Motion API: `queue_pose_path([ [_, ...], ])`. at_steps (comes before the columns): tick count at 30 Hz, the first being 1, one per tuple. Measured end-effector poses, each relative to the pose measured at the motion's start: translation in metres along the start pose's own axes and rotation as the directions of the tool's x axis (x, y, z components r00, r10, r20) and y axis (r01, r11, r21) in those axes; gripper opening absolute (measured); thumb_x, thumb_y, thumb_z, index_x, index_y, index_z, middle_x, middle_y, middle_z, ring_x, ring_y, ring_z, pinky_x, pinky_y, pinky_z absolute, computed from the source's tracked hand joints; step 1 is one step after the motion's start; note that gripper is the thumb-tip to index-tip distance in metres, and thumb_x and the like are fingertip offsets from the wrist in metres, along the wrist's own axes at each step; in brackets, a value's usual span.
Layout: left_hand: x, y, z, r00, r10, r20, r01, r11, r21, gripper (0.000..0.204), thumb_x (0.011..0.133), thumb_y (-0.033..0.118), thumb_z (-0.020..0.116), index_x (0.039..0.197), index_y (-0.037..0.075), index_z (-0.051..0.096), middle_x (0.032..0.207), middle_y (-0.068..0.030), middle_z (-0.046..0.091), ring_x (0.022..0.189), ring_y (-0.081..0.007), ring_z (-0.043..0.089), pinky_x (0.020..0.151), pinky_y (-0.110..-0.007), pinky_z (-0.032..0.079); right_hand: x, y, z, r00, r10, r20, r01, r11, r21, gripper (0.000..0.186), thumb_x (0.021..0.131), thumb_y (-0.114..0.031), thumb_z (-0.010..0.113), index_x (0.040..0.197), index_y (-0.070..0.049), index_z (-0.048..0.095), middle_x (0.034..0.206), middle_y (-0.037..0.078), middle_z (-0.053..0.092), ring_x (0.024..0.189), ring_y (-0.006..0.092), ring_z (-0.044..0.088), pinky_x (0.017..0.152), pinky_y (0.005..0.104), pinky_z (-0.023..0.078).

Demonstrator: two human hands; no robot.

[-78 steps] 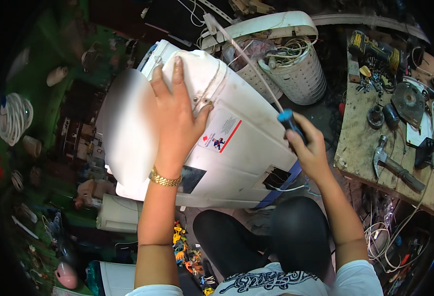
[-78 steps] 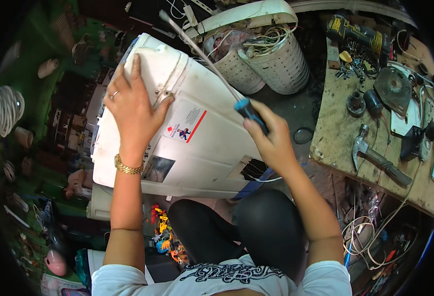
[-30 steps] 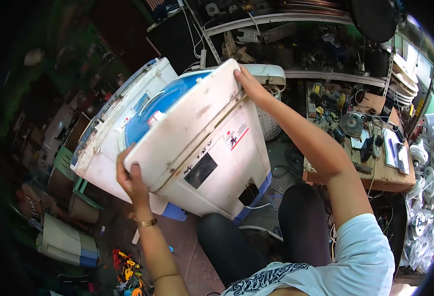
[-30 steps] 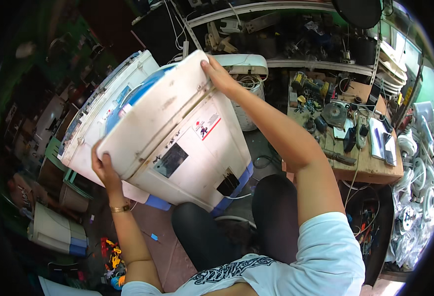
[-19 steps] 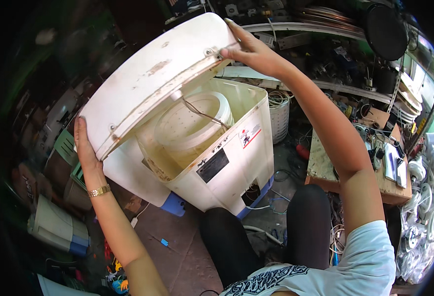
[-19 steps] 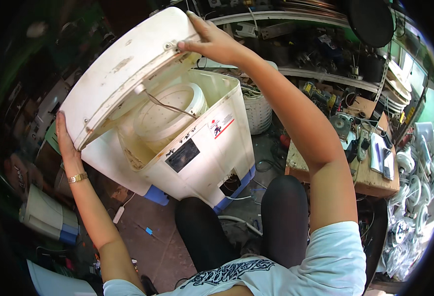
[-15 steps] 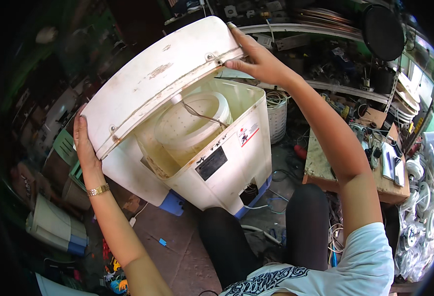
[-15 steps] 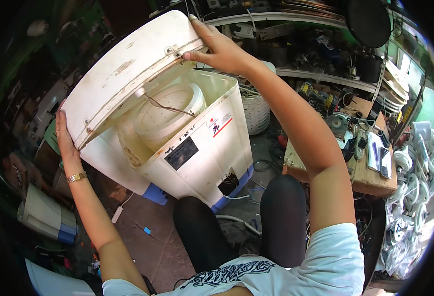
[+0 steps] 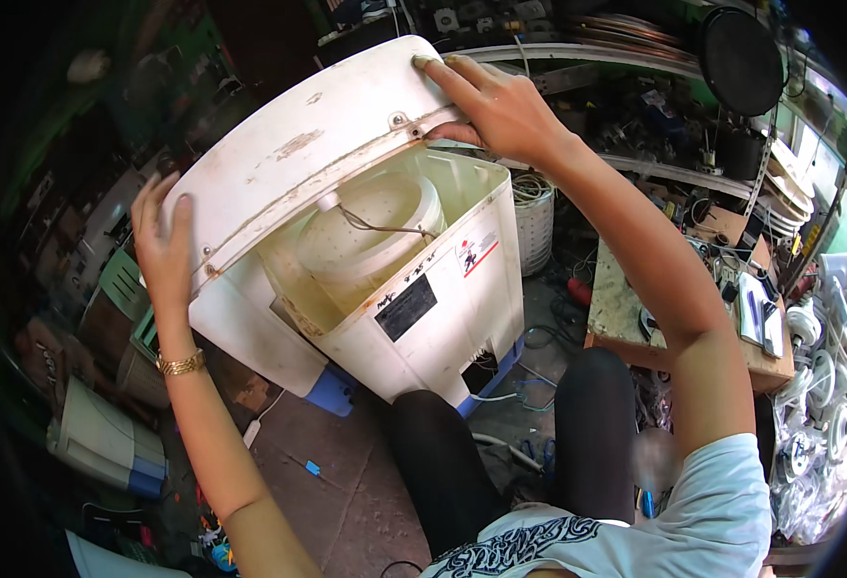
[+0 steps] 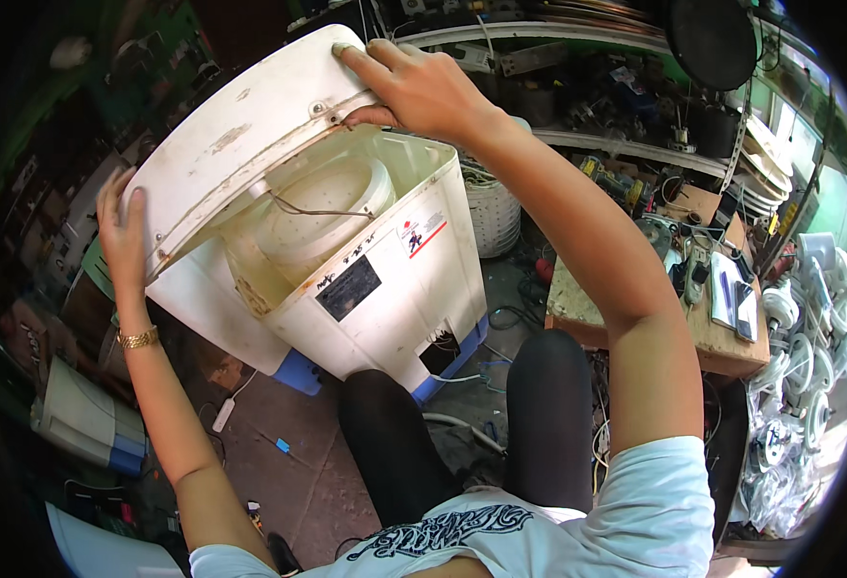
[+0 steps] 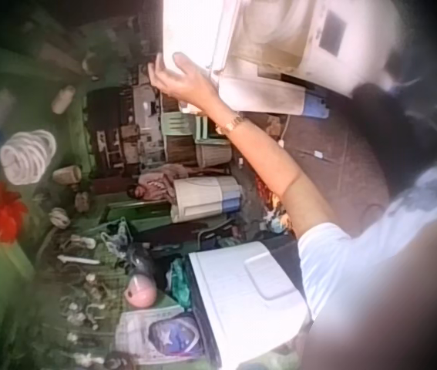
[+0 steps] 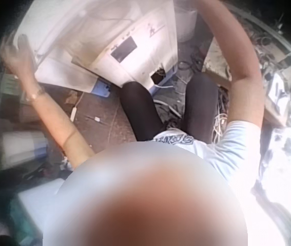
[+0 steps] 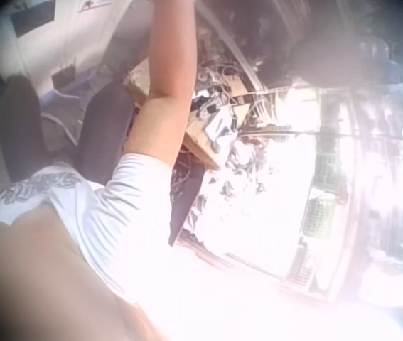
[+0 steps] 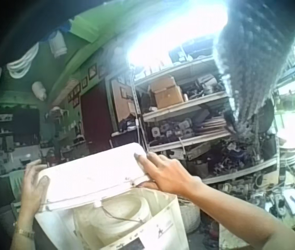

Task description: The person removes the inner drum and lid of a top-loading washing machine, then reassembles the unit by routing wires through the lid and securing it with a screwdriver and a power drill.

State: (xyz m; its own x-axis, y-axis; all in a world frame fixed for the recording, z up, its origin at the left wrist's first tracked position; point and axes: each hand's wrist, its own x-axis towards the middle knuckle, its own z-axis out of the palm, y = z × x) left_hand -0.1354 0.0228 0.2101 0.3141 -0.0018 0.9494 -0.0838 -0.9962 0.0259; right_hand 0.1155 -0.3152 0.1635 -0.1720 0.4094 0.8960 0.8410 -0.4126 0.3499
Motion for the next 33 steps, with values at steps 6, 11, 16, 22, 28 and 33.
queue_pose_path([
  [6,0.022,0.122,0.061,0.870,0.429,0.241,-0.475,0.861,0.183,0.084,0.069,0.057,0.076,0.138,0.015,0.052,0.146,-0.0140,0.046,0.135,-0.0368,0.041,0.111,-0.051,0.029,0.024,-0.012,-0.010,0.995,-0.036,-0.091,0.016,0.978,-0.210,0.066,0.084,-0.058,0.059,0.132,-0.013,0.053,0.103,0.008,0.063,0.091,0.0279,0.063,0.067,0.0375,0.055],
  [11,0.058,0.116,0.082,0.828,0.495,0.264,-0.554,0.795,0.246,0.084,0.072,0.059,0.073,0.142,0.019,0.048,0.150,-0.0150,0.042,0.137,-0.0382,0.038,0.112,-0.051,0.029,0.031,-0.012,-0.018,0.998,-0.040,-0.054,0.028,0.978,-0.206,0.066,0.084,-0.058,0.058,0.132,-0.012,0.053,0.100,0.011,0.065,0.090,0.0288,0.064,0.068,0.0386,0.055],
  [16,0.075,0.126,0.090,0.774,0.529,0.346,-0.601,0.786,0.142,0.075,0.075,0.058,0.071,0.136,0.019,0.054,0.140,-0.0182,0.050,0.121,-0.0381,0.054,0.103,-0.046,0.043,0.025,-0.002,-0.018,0.994,-0.081,-0.080,0.060,0.970,-0.236,0.066,0.084,-0.059,0.057,0.132,-0.012,0.054,0.098,0.011,0.065,0.088,0.0289,0.065,0.067,0.0378,0.055],
  [22,0.073,0.129,0.091,0.759,0.527,0.382,-0.641,0.708,0.296,0.071,0.077,0.052,0.069,0.140,0.022,0.051,0.140,-0.0180,0.051,0.117,-0.0382,0.057,0.099,-0.045,0.046,0.029,0.002,-0.016,0.995,-0.097,-0.031,0.087,0.968,-0.237,0.065,0.085,-0.058,0.057,0.132,-0.013,0.054,0.099,0.011,0.066,0.087,0.0296,0.066,0.067,0.0376,0.055],
  [28,0.078,0.156,0.077,0.723,0.470,0.506,-0.652,0.706,0.276,0.061,0.079,0.025,0.074,0.134,0.006,0.052,0.123,-0.0222,0.056,0.104,-0.0335,0.060,0.092,-0.040,0.047,0.029,0.004,-0.022,0.998,-0.011,0.055,0.023,0.976,-0.217,0.046,0.091,-0.037,0.067,0.129,-0.013,0.056,0.110,0.009,0.070,0.087,0.0246,0.068,0.069,0.0339,0.055],
  [33,0.066,0.145,0.088,0.722,0.517,0.460,-0.664,0.703,0.253,0.087,0.069,0.050,0.074,0.145,0.024,0.043,0.148,-0.0158,0.042,0.128,-0.0360,0.048,0.104,-0.046,0.040,0.002,0.009,-0.017,0.997,-0.051,-0.058,0.041,0.985,-0.165,0.069,0.084,-0.058,0.056,0.135,-0.011,0.051,0.108,0.012,0.064,0.093,0.0324,0.064,0.073,0.0393,0.054],
])
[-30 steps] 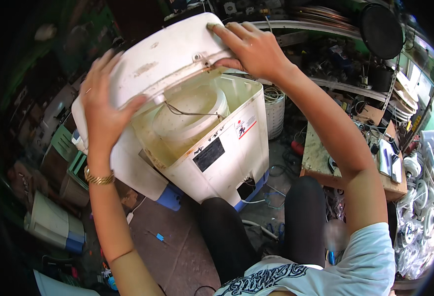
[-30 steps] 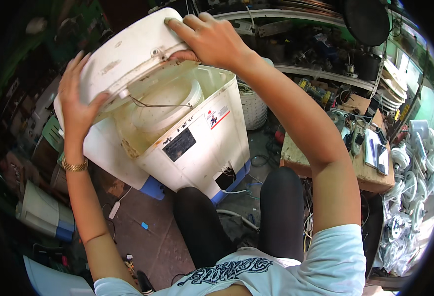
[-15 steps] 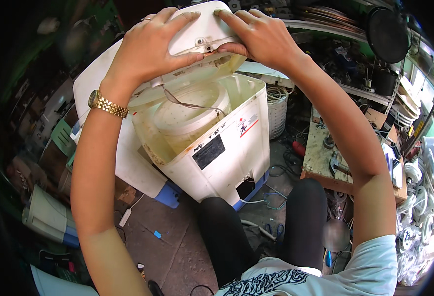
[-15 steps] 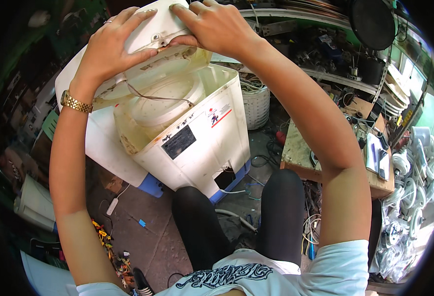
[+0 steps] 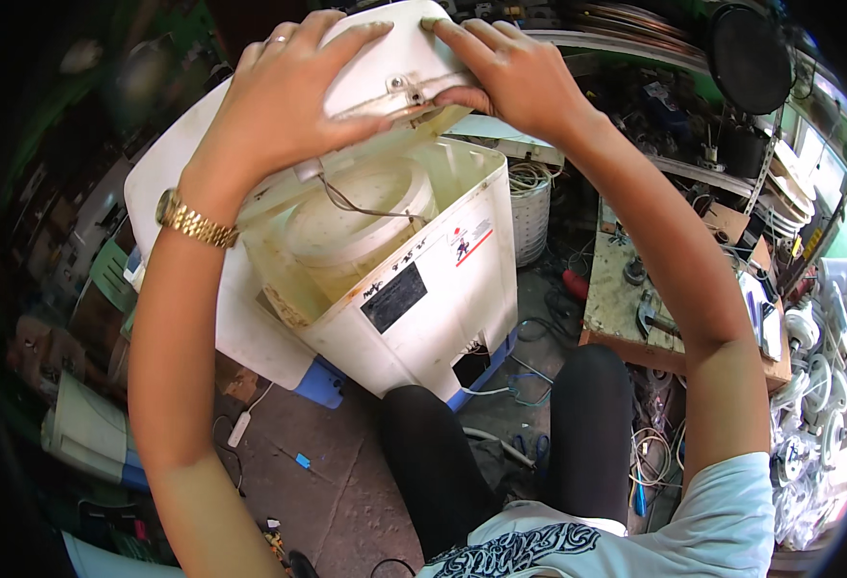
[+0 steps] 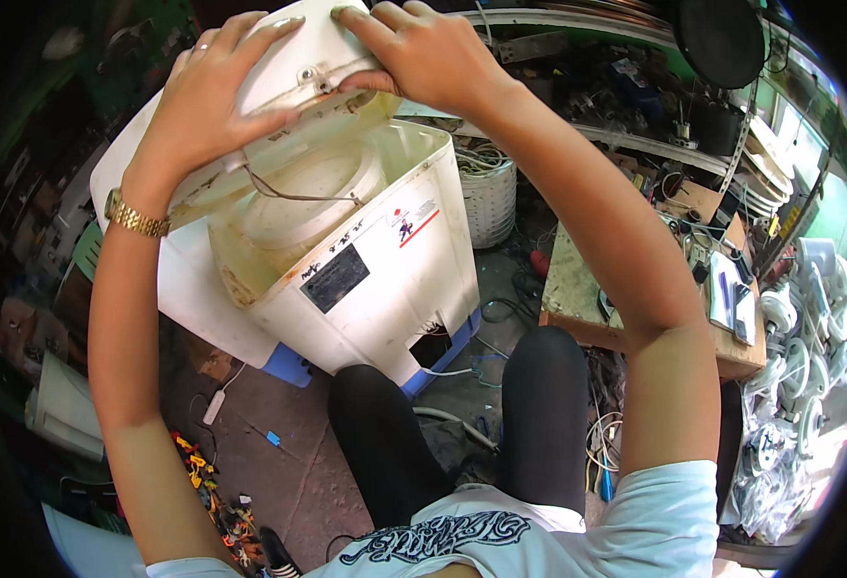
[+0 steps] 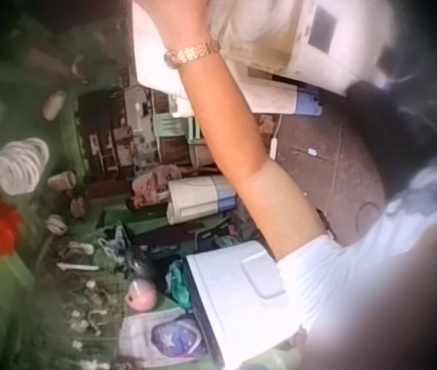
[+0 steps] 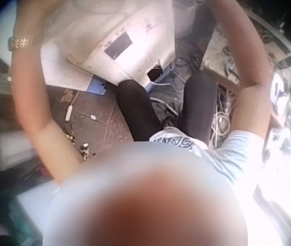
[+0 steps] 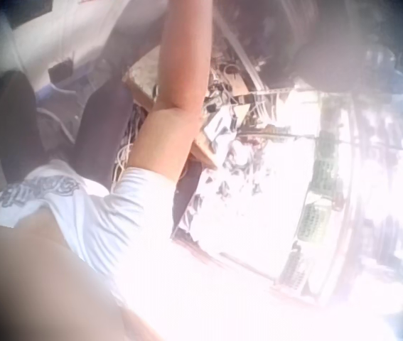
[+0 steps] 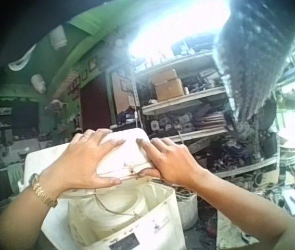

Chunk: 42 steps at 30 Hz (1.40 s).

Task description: The person removes the inner drum and lid of a top-loading washing machine, then reassembles the unit by routing wires through the lid and securing it with a screwdriver and a power drill.

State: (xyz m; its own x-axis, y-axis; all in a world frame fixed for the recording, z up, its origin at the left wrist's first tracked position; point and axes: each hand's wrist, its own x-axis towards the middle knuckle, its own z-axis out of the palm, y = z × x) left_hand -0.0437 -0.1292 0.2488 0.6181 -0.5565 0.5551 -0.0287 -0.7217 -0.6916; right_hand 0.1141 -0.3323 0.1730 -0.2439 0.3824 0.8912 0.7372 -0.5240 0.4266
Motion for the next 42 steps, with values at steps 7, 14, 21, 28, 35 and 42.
queue_pose_path([
  [7,-0.049,0.039,-0.011,0.988,-0.155,0.003,0.152,0.964,-0.220,0.113,0.048,0.040,0.089,0.149,0.030,0.039,0.129,-0.0096,0.051,0.112,-0.0298,0.051,0.091,-0.047,0.038,-0.048,-0.019,-0.011,0.992,0.110,0.054,-0.119,0.975,0.190,0.073,0.083,-0.055,0.060,0.138,-0.009,0.047,0.123,0.017,0.059,0.108,0.0379,0.059,0.086,0.0406,0.052],
  [14,-0.073,0.077,-0.018,0.978,-0.199,-0.057,0.188,0.970,-0.151,0.105,0.048,0.038,0.087,0.145,0.025,0.047,0.133,-0.0123,0.049,0.117,-0.0301,0.047,0.097,-0.043,0.032,-0.088,-0.045,-0.020,0.883,0.441,0.163,-0.437,0.643,0.629,0.092,0.079,-0.047,0.075,0.146,-0.001,0.032,0.145,0.021,0.040,0.135,0.0351,0.041,0.110,0.0413,0.034],
  [21,-0.087,0.103,-0.012,0.989,-0.148,-0.008,0.146,0.979,-0.140,0.100,0.052,0.043,0.087,0.143,0.029,0.049,0.137,-0.0104,0.046,0.121,-0.0284,0.043,0.100,-0.045,0.028,-0.122,-0.071,-0.035,0.844,0.493,0.210,-0.502,0.592,0.630,0.088,0.078,-0.033,0.080,0.145,-0.001,0.033,0.145,0.020,0.043,0.134,0.0341,0.043,0.110,0.0406,0.034],
  [28,-0.119,0.162,0.008,0.949,-0.259,-0.180,0.231,0.959,-0.165,0.074,0.065,0.036,0.084,0.131,0.021,0.056,0.135,-0.0124,0.047,0.120,-0.0317,0.045,0.101,-0.050,0.028,-0.142,-0.088,-0.041,0.814,0.542,0.208,-0.546,0.591,0.594,0.085,0.074,-0.036,0.081,0.141,-0.005,0.039,0.140,0.020,0.046,0.126,0.0403,0.049,0.101,0.0437,0.044],
  [35,-0.117,0.275,0.051,0.514,-0.615,0.598,-0.037,-0.712,-0.701,0.043,0.098,0.024,0.056,0.134,0.004,0.045,0.131,-0.0111,0.051,0.120,-0.0240,0.051,0.102,-0.040,0.039,-0.149,-0.100,-0.026,0.874,0.484,0.036,-0.429,0.733,0.528,0.084,0.070,-0.036,0.083,0.138,-0.008,0.043,0.141,0.020,0.044,0.124,0.0420,0.050,0.097,0.0453,0.048],
  [42,-0.090,0.275,0.102,0.584,-0.534,0.612,-0.296,-0.842,-0.452,0.037,0.099,0.033,0.057,0.128,0.010,0.054,0.126,-0.0067,0.060,0.121,-0.0236,0.053,0.102,-0.040,0.041,-0.142,-0.102,-0.020,0.863,0.503,0.045,-0.443,0.711,0.546,0.082,0.068,-0.033,0.084,0.135,-0.009,0.045,0.142,0.020,0.042,0.124,0.0442,0.049,0.098,0.0459,0.049],
])
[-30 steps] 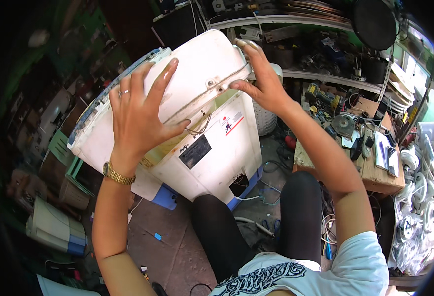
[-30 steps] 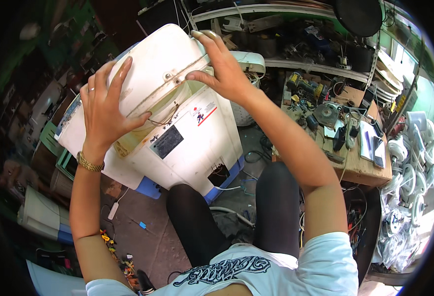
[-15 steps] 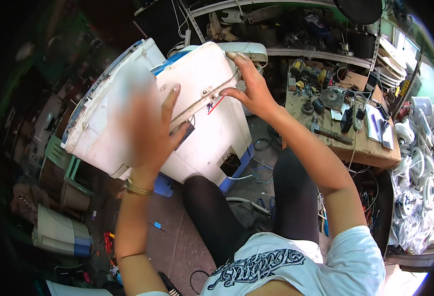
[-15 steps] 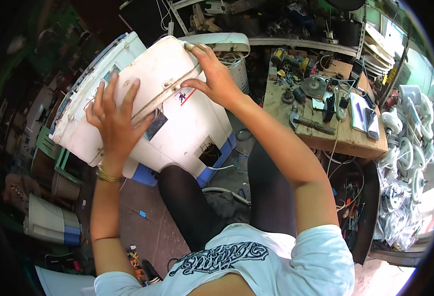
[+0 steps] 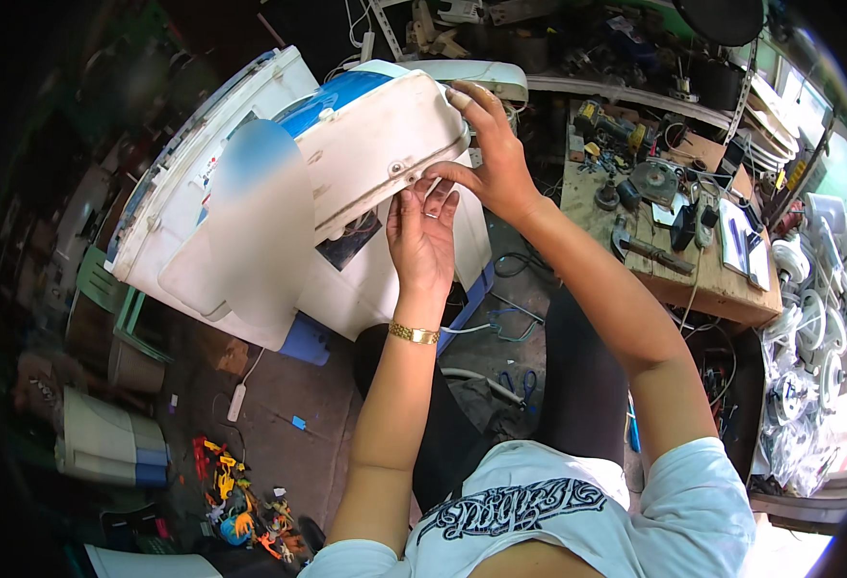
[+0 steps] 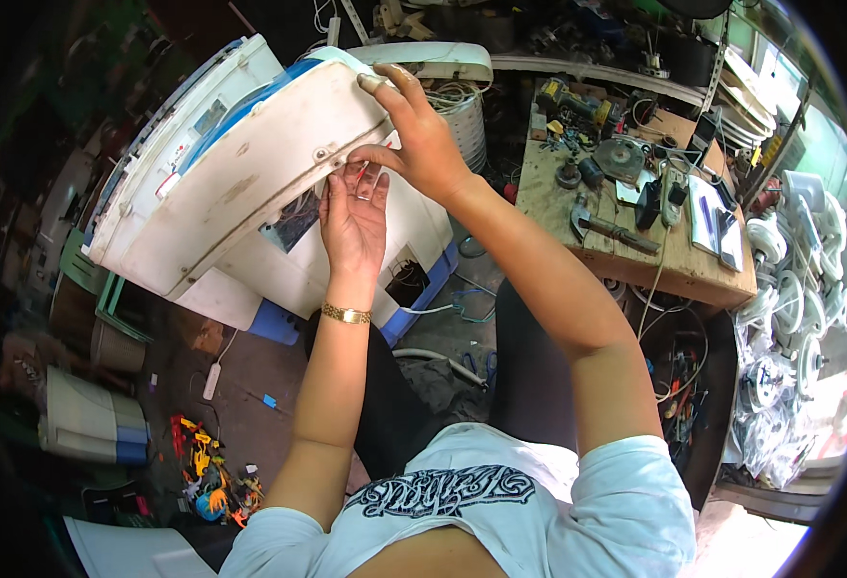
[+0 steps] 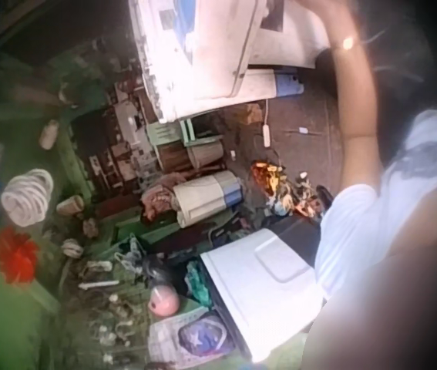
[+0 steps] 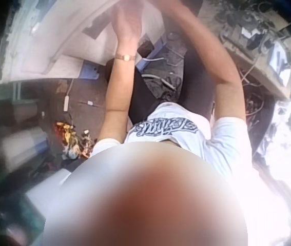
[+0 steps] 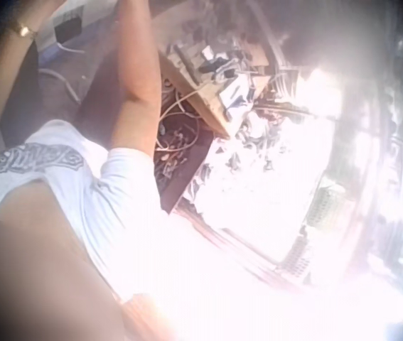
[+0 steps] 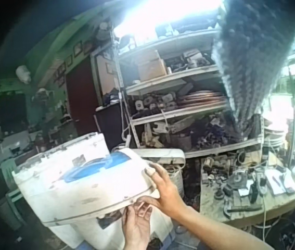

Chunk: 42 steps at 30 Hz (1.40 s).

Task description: The person removes the inner drum and lid of a top-loading washing machine, then reassembles the unit by routing wires through the lid and securing it with a screwdriver and a power drill.

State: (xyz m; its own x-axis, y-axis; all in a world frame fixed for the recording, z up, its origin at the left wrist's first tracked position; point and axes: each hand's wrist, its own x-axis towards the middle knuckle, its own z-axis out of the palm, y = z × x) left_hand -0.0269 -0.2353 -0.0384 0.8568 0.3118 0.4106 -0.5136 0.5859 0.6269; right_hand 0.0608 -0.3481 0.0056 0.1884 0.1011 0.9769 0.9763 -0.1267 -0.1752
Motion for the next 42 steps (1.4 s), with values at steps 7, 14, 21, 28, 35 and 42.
queue_pose_path([
  [7,-0.002,-0.003,-0.009,1.000,0.031,0.000,-0.031,0.998,0.058,0.031,0.099,0.030,0.058,0.123,0.011,0.058,0.122,-0.0057,0.062,0.116,-0.0222,0.057,0.098,-0.038,0.045,-0.007,0.006,0.004,1.000,-0.015,-0.023,0.014,1.000,-0.019,0.089,0.065,-0.034,0.087,0.139,-0.010,0.043,0.141,0.020,0.042,0.125,0.0432,0.049,0.099,0.0456,0.048],
  [14,-0.002,0.004,-0.007,0.997,0.055,-0.049,-0.050,0.995,0.090,0.030,0.099,0.029,0.058,0.121,0.009,0.059,0.119,-0.0065,0.063,0.112,-0.0225,0.058,0.096,-0.038,0.047,-0.004,0.003,0.008,0.998,-0.030,-0.049,0.030,1.000,-0.009,0.088,0.064,-0.032,0.087,0.138,-0.009,0.045,0.140,0.021,0.043,0.123,0.0436,0.049,0.098,0.0465,0.048],
  [21,0.004,0.005,-0.015,0.997,0.075,0.015,-0.077,0.966,0.245,0.028,0.096,0.026,0.061,0.118,0.008,0.061,0.115,-0.0085,0.066,0.109,-0.0191,0.061,0.094,-0.036,0.048,0.000,0.006,0.002,0.998,-0.019,-0.062,0.019,1.000,-0.012,0.084,0.064,-0.029,0.088,0.135,-0.009,0.047,0.140,0.021,0.042,0.123,0.0447,0.049,0.097,0.0469,0.048],
  [28,0.017,0.015,-0.026,0.992,-0.116,-0.048,0.123,0.970,0.207,0.064,0.098,0.057,0.043,0.125,0.000,0.052,0.129,-0.0145,0.058,0.123,-0.0263,0.052,0.104,-0.043,0.040,-0.019,0.016,0.005,0.991,0.130,0.010,-0.131,0.989,0.066,0.078,0.071,-0.026,0.084,0.136,-0.012,0.044,0.142,0.020,0.040,0.125,0.0431,0.048,0.097,0.0466,0.048],
  [35,0.023,0.014,-0.019,0.990,-0.098,-0.101,0.124,0.948,0.294,0.067,0.095,0.058,0.048,0.127,-0.001,0.049,0.122,-0.0137,0.059,0.112,-0.0244,0.057,0.101,-0.041,0.044,-0.062,-0.012,-0.049,0.978,0.210,-0.002,-0.210,0.976,-0.063,0.054,0.080,-0.023,0.076,0.128,-0.012,0.054,0.139,0.021,0.044,0.128,0.0418,0.044,0.105,0.0447,0.039],
  [42,0.023,0.020,-0.015,0.984,-0.143,-0.108,0.150,0.986,0.066,0.064,0.089,0.047,0.065,0.127,-0.002,0.049,0.117,-0.0124,0.056,0.114,-0.0267,0.054,0.106,-0.042,0.043,-0.239,-0.060,-0.193,0.680,0.707,-0.195,-0.727,0.615,-0.305,0.030,0.084,-0.011,0.066,0.113,-0.004,0.064,0.117,0.016,0.062,0.113,0.0339,0.058,0.096,0.0386,0.046],
])
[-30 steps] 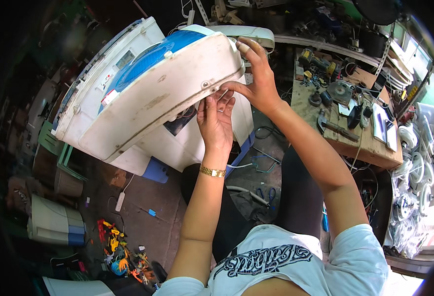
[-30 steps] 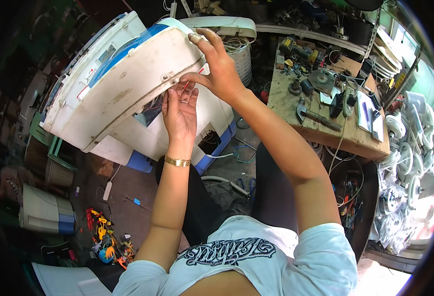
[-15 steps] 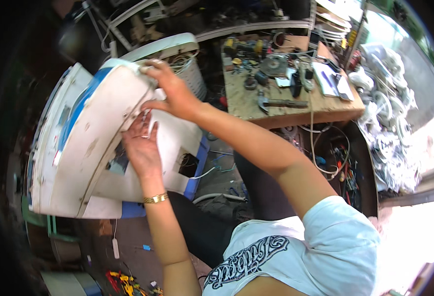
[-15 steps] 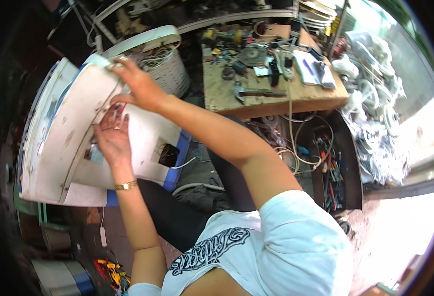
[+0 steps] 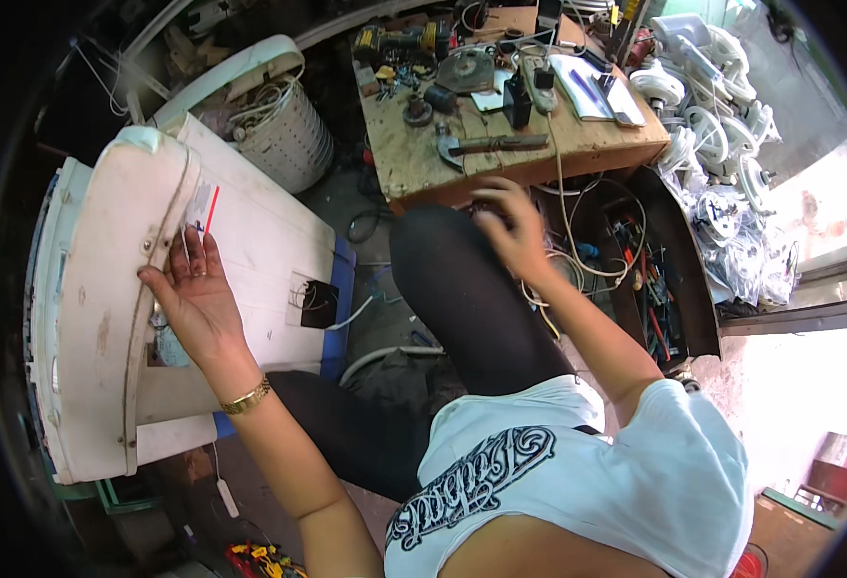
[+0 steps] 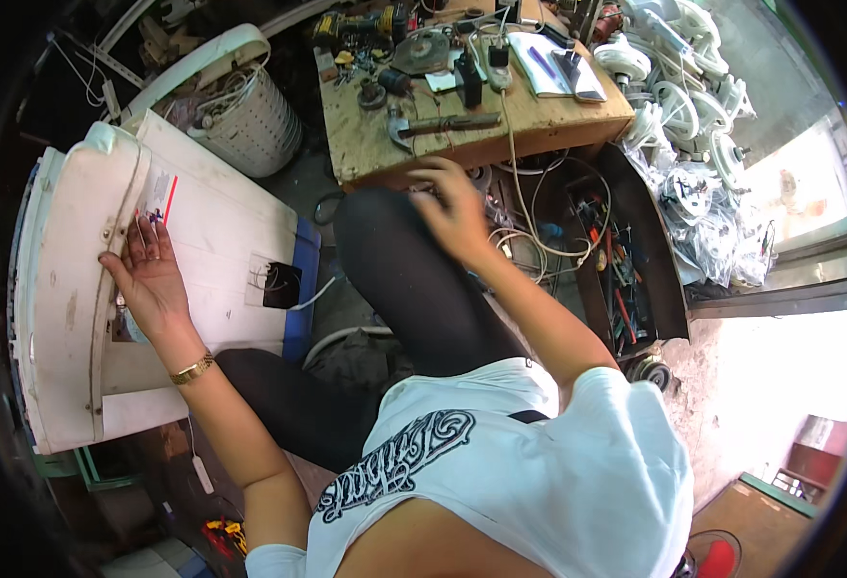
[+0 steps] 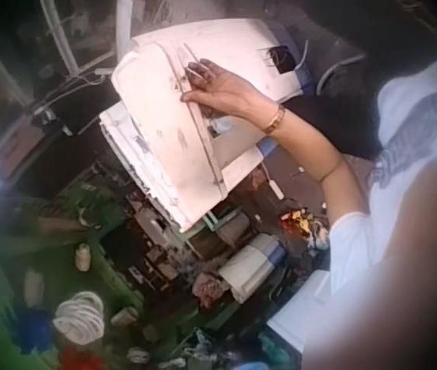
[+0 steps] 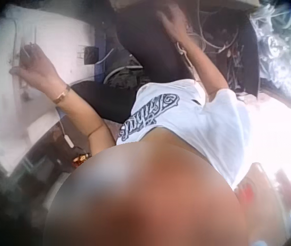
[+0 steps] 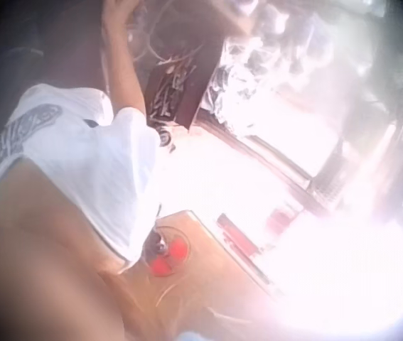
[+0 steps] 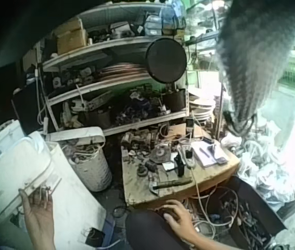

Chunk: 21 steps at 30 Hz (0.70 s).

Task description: The person removes the inner drum and lid of a top-loading washing machine, then reassembles the unit by routing wires through the lid and securing it with a screwdriver and a power drill.

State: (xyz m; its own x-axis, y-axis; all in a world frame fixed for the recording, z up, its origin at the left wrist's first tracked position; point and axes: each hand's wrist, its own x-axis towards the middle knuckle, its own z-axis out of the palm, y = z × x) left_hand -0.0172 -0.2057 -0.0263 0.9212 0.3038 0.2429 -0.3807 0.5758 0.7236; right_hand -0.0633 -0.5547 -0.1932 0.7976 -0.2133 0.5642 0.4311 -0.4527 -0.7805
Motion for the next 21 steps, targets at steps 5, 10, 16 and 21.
queue_pose_path([
  [5,0.003,0.004,-0.007,0.997,-0.060,-0.055,0.051,0.988,-0.148,0.056,0.088,0.044,0.067,0.120,-0.001,0.056,0.126,-0.0142,0.057,0.121,-0.0292,0.050,0.109,-0.049,0.039,-0.150,0.114,-0.082,0.844,0.537,-0.003,-0.483,0.756,-0.441,0.020,0.087,-0.013,0.062,0.106,-0.005,0.066,0.101,0.015,0.067,0.090,0.0312,0.066,0.076,0.0398,0.051],
  [10,0.001,0.005,0.001,0.992,-0.116,-0.048,0.108,0.985,-0.134,0.056,0.088,0.044,0.068,0.120,0.000,0.055,0.130,-0.0132,0.054,0.124,-0.0298,0.047,0.111,-0.048,0.036,-0.213,0.114,-0.083,0.650,0.739,0.176,-0.551,0.618,-0.560,0.024,0.087,-0.024,0.064,0.105,-0.009,0.070,0.098,0.017,0.070,0.091,0.0356,0.067,0.080,0.0450,0.052],
  [16,-0.007,0.011,-0.003,0.985,-0.158,0.069,0.157,0.987,0.009,0.060,0.095,0.042,0.058,0.140,0.005,0.043,0.148,-0.0138,0.039,0.132,-0.0298,0.039,0.113,-0.048,0.031,-0.190,0.139,0.003,0.674,0.569,0.471,-0.343,0.806,-0.484,0.024,0.087,-0.019,0.061,0.105,-0.005,0.069,0.095,0.018,0.070,0.090,0.0372,0.066,0.080,0.0442,0.052],
  [21,-0.030,0.000,-0.001,0.940,-0.237,0.246,0.125,0.909,0.397,0.063,0.096,0.037,0.054,0.148,0.007,0.037,0.148,-0.0189,0.040,0.129,-0.0305,0.044,0.111,-0.048,0.032,-0.112,0.153,0.144,0.827,0.297,0.478,-0.249,0.955,-0.163,0.032,0.088,-0.015,0.058,0.115,0.000,0.063,0.112,0.022,0.065,0.104,0.0397,0.062,0.089,0.0440,0.049],
])
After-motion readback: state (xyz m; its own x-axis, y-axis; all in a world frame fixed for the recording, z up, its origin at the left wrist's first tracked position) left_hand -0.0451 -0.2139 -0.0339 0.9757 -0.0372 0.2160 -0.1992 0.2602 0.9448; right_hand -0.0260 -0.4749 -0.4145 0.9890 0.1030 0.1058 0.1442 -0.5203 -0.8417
